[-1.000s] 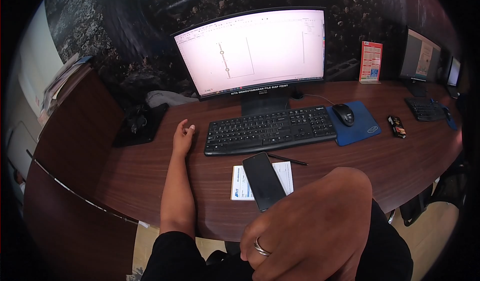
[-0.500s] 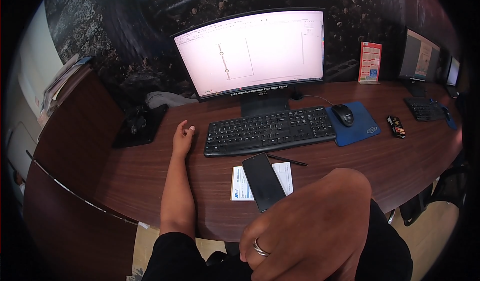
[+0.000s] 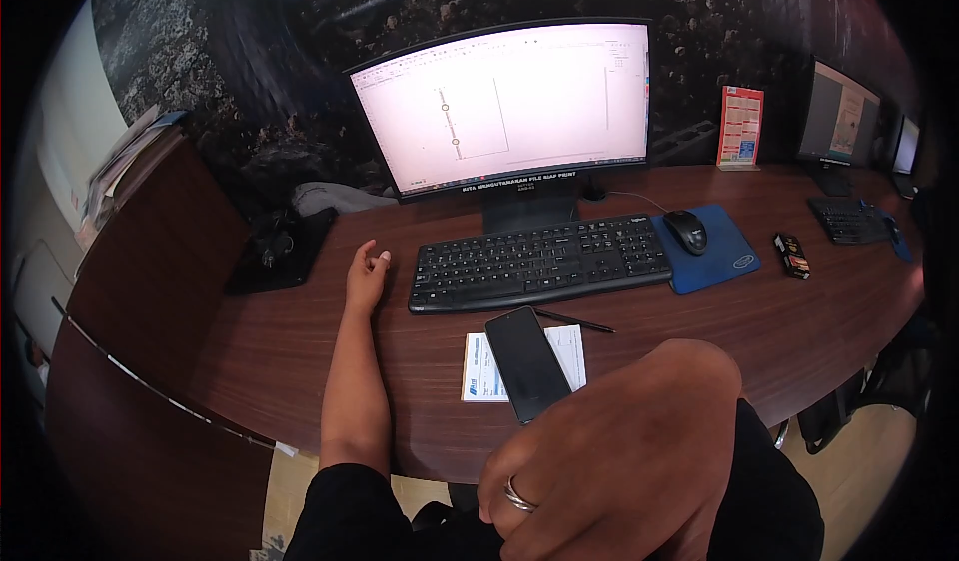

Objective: Creating or modifying a digital graphic design on a computer for printing.

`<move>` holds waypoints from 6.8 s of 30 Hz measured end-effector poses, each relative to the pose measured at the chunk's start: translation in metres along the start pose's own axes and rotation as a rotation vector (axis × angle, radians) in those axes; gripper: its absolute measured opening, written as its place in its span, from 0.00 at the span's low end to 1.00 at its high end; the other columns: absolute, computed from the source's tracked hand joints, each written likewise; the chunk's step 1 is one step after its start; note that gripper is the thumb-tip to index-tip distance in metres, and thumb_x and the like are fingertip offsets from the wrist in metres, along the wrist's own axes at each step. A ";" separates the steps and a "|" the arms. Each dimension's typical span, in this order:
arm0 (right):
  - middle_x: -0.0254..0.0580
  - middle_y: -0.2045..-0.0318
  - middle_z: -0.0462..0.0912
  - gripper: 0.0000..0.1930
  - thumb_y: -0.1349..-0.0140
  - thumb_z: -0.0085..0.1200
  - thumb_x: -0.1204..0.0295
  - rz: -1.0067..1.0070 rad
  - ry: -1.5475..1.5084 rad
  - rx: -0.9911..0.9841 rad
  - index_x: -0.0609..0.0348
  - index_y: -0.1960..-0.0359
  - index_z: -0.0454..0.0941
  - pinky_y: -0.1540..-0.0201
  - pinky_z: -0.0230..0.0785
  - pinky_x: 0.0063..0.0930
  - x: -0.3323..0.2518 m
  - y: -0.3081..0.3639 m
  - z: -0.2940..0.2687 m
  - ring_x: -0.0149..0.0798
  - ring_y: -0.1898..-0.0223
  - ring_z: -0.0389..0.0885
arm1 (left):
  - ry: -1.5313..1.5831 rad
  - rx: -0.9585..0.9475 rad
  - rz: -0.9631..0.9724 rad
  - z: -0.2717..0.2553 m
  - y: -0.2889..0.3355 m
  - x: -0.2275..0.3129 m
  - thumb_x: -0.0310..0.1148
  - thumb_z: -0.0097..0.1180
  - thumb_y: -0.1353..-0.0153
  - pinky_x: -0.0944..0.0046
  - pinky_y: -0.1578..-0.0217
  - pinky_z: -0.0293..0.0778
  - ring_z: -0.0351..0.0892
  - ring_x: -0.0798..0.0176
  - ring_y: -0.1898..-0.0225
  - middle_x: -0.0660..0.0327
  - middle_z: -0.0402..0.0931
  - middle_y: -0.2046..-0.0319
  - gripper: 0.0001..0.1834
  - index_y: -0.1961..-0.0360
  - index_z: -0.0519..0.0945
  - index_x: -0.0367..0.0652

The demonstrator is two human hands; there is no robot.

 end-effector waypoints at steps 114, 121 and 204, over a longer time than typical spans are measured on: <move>0.36 0.79 0.72 0.51 0.38 0.42 0.28 -0.147 -0.017 0.440 0.70 0.37 0.75 0.69 0.66 0.37 0.002 0.014 -0.001 0.42 0.80 0.72 | 0.001 0.010 0.023 0.005 -0.004 -0.004 0.37 0.62 0.34 0.69 0.60 0.71 0.75 0.72 0.67 0.65 0.78 0.72 0.29 0.35 0.71 0.37; 0.40 0.75 0.75 0.50 0.38 0.42 0.29 -0.075 -0.074 0.103 0.71 0.37 0.75 0.66 0.69 0.39 0.009 0.005 0.004 0.44 0.75 0.75 | -0.020 0.030 0.056 -0.002 -0.003 -0.004 0.37 0.62 0.34 0.68 0.59 0.72 0.75 0.71 0.67 0.64 0.78 0.71 0.29 0.35 0.71 0.36; 0.47 0.53 0.82 0.12 0.41 0.63 0.69 1.637 1.392 1.002 0.58 0.56 0.84 0.47 0.75 0.42 0.026 0.487 -0.134 0.53 0.51 0.83 | -0.533 -0.464 0.080 0.059 0.095 0.079 0.52 0.69 0.44 0.35 0.26 0.31 0.56 0.43 0.25 0.39 0.62 0.29 0.57 0.23 0.49 0.40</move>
Point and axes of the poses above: each hand's wrist, its own y-axis away from the middle knuckle, its own z-axis out of the palm, x = y × z, the point moved 10 cm from there along -y, towards the middle knuckle
